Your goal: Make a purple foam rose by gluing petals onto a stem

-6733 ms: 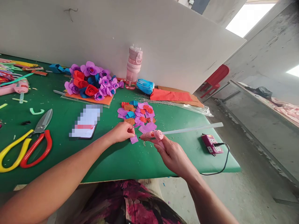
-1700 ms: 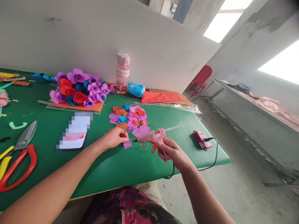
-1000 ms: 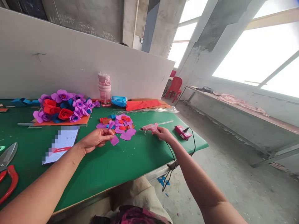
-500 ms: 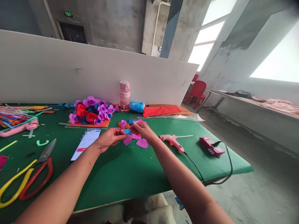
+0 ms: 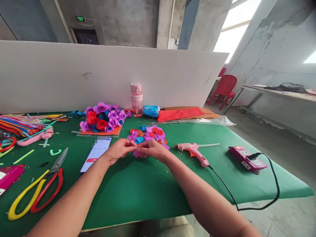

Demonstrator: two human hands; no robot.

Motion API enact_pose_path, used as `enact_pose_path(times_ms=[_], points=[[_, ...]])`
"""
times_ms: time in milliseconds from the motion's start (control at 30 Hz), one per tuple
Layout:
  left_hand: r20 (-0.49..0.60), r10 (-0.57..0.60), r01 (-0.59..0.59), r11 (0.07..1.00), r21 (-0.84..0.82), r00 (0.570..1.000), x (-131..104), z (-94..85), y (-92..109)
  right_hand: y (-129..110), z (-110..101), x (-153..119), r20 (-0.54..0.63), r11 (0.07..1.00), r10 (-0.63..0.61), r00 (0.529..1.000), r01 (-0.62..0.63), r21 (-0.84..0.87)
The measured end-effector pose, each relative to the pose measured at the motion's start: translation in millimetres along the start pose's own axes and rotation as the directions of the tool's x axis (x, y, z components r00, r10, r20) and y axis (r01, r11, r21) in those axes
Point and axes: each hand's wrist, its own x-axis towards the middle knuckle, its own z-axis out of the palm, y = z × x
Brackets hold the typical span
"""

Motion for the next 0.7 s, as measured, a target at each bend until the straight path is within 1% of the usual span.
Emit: enact_pose_path(times_ms=[67, 100, 167, 200, 267, 300, 367, 433, 500, 600, 700], points=[[0.003, -0.009, 0.009, 1.0, -0.007, 1.0, 0.2, 2.2, 1.4, 0.4, 3.0, 0.9, -0.041, 0.999, 0.008, 0.999, -0.007, 0.034], [-0.013, -0.009, 0.008, 1.0, -0.025, 1.0, 0.4, 3.2, 2.0, 1.4, 4.1, 1.8, -0.077, 0.999, 0.015, 0.997, -0.011, 0.05], [-0.084, 0.002, -0.008, 0.997, -0.078, 0.997, 1.3, 4.4, 2.9, 4.8, 4.9, 4.9, -0.173, 0.998, 0.012, 0.985, -0.001, 0.069], [-0.143, 0.011, -0.026, 0.994, -0.105, 0.99, 2.1, 4.5, 3.1, 6.5, 4.3, 6.8, -0.23, 0.997, -0.002, 0.973, 0.019, 0.071], [-0.203, 0.05, -0.077, 0.989, -0.125, 0.978, 3.8, 3.9, 2.9, 9.0, 1.4, 10.4, -0.342, 0.995, -0.04, 0.939, 0.069, 0.073], [-0.217, 0.067, -0.097, 0.987, -0.13, 0.974, 4.3, 3.5, 2.8, 9.2, -0.5, 11.5, -0.388, 0.992, -0.051, 0.92, 0.091, 0.086], [-0.225, 0.084, -0.118, 0.982, -0.145, 0.971, 4.1, 3.4, 2.8, 6.8, -3.7, 11.4, -0.448, 0.982, -0.029, 0.894, 0.109, 0.153], [-0.239, 0.094, -0.139, 0.974, -0.18, 0.966, 2.5, 4.8, 3.8, 1.4, -5.9, 8.8, -0.476, 0.961, 0.013, 0.88, 0.121, 0.25], [-0.23, 0.098, -0.15, 0.964, -0.22, 0.968, 0.9, 7.5, 5.1, -4.9, -7.6, 5.0, -0.49, 0.938, 0.024, 0.871, 0.151, 0.314], [-0.21, 0.081, -0.139, 0.95, -0.28, 0.974, 0.2, 11.6, 5.6, -12.5, -9.6, -0.1, -0.513, 0.921, -0.007, 0.858, 0.206, 0.332], [-0.217, 0.079, -0.147, 0.937, -0.318, 0.973, 1.6, 13.1, 3.2, -16.2, -11.0, -1.8, -0.529, 0.913, -0.006, 0.849, 0.22, 0.344]])
